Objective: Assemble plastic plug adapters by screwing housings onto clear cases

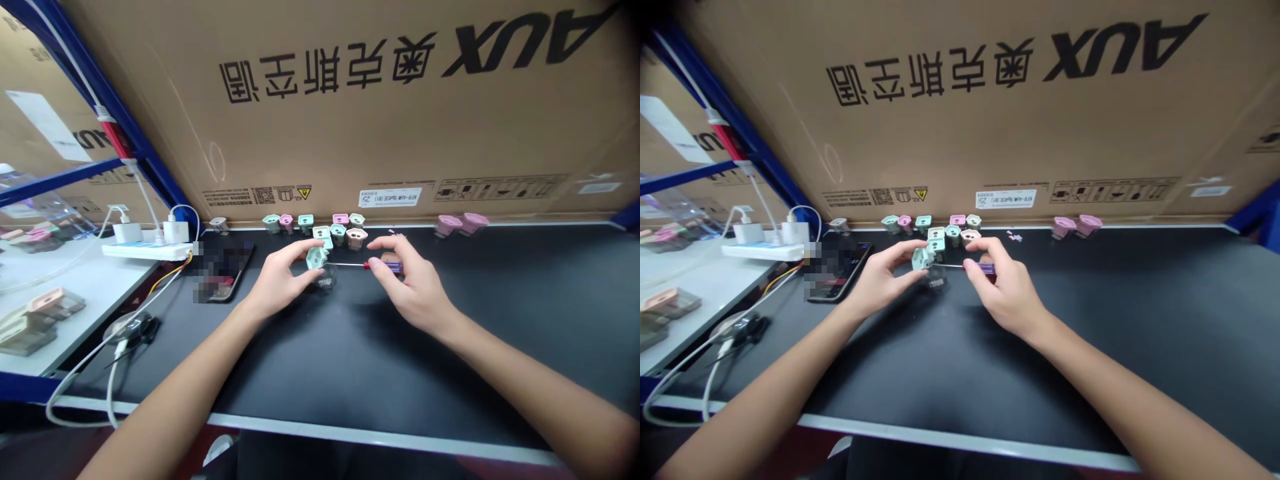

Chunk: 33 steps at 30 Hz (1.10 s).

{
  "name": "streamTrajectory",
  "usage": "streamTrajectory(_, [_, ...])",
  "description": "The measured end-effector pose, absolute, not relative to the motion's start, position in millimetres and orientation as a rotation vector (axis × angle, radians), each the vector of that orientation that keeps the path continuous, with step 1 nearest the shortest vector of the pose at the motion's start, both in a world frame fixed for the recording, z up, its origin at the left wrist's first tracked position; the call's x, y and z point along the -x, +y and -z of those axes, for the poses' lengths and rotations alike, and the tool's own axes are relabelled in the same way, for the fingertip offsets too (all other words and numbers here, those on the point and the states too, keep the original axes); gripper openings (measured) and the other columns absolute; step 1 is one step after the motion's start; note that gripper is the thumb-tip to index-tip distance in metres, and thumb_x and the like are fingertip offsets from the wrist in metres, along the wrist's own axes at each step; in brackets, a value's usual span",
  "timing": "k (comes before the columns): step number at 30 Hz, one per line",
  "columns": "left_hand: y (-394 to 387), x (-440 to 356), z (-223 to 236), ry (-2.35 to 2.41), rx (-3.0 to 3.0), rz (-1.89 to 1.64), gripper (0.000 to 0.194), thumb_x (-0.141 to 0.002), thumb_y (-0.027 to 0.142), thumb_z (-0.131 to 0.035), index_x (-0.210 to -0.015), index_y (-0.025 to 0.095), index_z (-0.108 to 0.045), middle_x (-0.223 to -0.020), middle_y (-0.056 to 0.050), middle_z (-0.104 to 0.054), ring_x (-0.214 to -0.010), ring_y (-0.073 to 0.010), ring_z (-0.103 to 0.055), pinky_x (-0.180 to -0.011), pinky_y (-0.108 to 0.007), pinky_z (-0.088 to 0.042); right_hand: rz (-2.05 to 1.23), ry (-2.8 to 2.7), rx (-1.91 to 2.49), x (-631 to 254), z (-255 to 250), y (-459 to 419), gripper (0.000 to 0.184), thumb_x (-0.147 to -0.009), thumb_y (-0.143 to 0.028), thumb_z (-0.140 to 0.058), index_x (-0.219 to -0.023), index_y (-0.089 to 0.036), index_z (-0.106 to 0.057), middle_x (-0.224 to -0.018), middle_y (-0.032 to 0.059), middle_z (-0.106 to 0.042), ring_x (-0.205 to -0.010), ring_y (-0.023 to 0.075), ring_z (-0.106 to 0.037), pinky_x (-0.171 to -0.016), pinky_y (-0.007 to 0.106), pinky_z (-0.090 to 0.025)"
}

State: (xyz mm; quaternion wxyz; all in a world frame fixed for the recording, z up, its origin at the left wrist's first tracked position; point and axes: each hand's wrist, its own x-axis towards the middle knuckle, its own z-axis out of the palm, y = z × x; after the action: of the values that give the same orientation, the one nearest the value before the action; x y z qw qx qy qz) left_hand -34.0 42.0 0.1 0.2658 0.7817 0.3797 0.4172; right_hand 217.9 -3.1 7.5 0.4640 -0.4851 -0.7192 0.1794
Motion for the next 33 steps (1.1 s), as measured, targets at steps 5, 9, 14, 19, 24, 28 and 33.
streamTrajectory(5, [42.5, 35.1, -1.9, 1.005, -2.116, -1.117, 0.047, -0.087, 0.032, -0.073, -0.132, 0.022, -0.063, -0.133, -0.008, -0.068, -0.118, -0.0252, -0.067, -0.112, -0.042, -0.050, -0.479, -1.747, 1.131, -216.8, -5.7, -1.7, 0.018, -0.099, -0.031, -0.054, -0.116, -0.025, -0.056, -0.073, -0.0021, -0.055, -0.062, 0.0156, -0.050, -0.062, 0.030, -0.041])
streamTrajectory(9, [44.1, 36.3, -1.3, 1.009, -2.109, -1.113, 0.048, -0.087, 0.032, -0.073, -0.133, 0.022, -0.063, -0.135, -0.009, -0.067, -0.121, -0.0257, -0.066, -0.114, -0.042, -0.049, -0.512, -1.751, 1.045, -215.9, -4.1, -0.4, 0.026, -0.094, -0.021, -0.057, -0.119, -0.024, -0.052, -0.083, -0.0010, -0.053, -0.070, 0.0157, -0.052, -0.067, 0.030, -0.042])
streamTrajectory(14, [46.0, 38.4, -0.2, 1.021, -2.114, -1.100, 0.049, -0.087, 0.032, -0.074, -0.134, 0.022, -0.062, -0.135, -0.009, -0.067, -0.117, -0.0246, -0.068, -0.112, -0.042, -0.050, -0.518, -1.746, 1.138, -214.9, -7.1, -1.3, 0.027, -0.091, -0.023, -0.060, -0.117, -0.024, -0.053, -0.074, -0.0035, -0.052, -0.061, 0.0141, -0.047, -0.061, 0.029, -0.039])
streamTrajectory(19, [47.7, 39.9, 0.7, 1.061, -2.139, -1.109, 0.048, -0.088, 0.032, -0.073, -0.134, 0.024, -0.062, -0.132, -0.008, -0.068, -0.112, -0.0236, -0.069, -0.110, -0.041, -0.052, -0.615, -1.747, 1.182, -214.6, -11.4, -3.9, 0.019, -0.096, -0.033, -0.058, -0.113, -0.024, -0.054, -0.067, -0.0059, -0.051, -0.054, 0.0120, -0.043, -0.056, 0.027, -0.035])
streamTrajectory(24, [47.2, 38.9, -0.2, 1.042, -2.158, -1.119, 0.049, -0.088, 0.032, -0.074, -0.134, 0.023, -0.062, -0.132, -0.009, -0.069, -0.113, -0.0240, -0.069, -0.109, -0.041, -0.053, -0.577, -1.747, 1.160, -216.1, -10.3, -3.9, 0.015, -0.101, -0.032, -0.049, -0.112, -0.024, -0.054, -0.067, -0.0056, -0.048, -0.056, 0.0127, -0.040, -0.058, 0.029, -0.034])
streamTrajectory(28, [47.3, 38.3, -0.5, 1.028, -2.157, -1.134, 0.048, -0.087, 0.031, -0.074, -0.133, 0.022, -0.063, -0.133, -0.009, -0.068, -0.115, -0.0244, -0.068, -0.110, -0.040, -0.052, -0.578, -1.752, 1.062, -216.1, -4.7, -1.7, 0.021, -0.094, -0.019, -0.054, -0.115, -0.023, -0.051, -0.071, -0.0053, -0.046, -0.062, 0.0138, -0.042, -0.063, 0.029, -0.036])
streamTrajectory(33, [45.9, 37.2, -0.3, 1.025, -2.135, -1.152, 0.048, -0.087, 0.031, -0.073, -0.133, 0.022, -0.063, -0.131, -0.009, -0.069, -0.111, -0.0235, -0.070, -0.109, -0.040, -0.053, -0.657, -1.640, 0.944, -215.2, 3.2, 2.0, 0.017, -0.096, -0.023, -0.057, -0.113, -0.023, -0.054, -0.087, -0.0006, -0.054, -0.068, 0.0133, -0.051, -0.064, 0.029, -0.043])
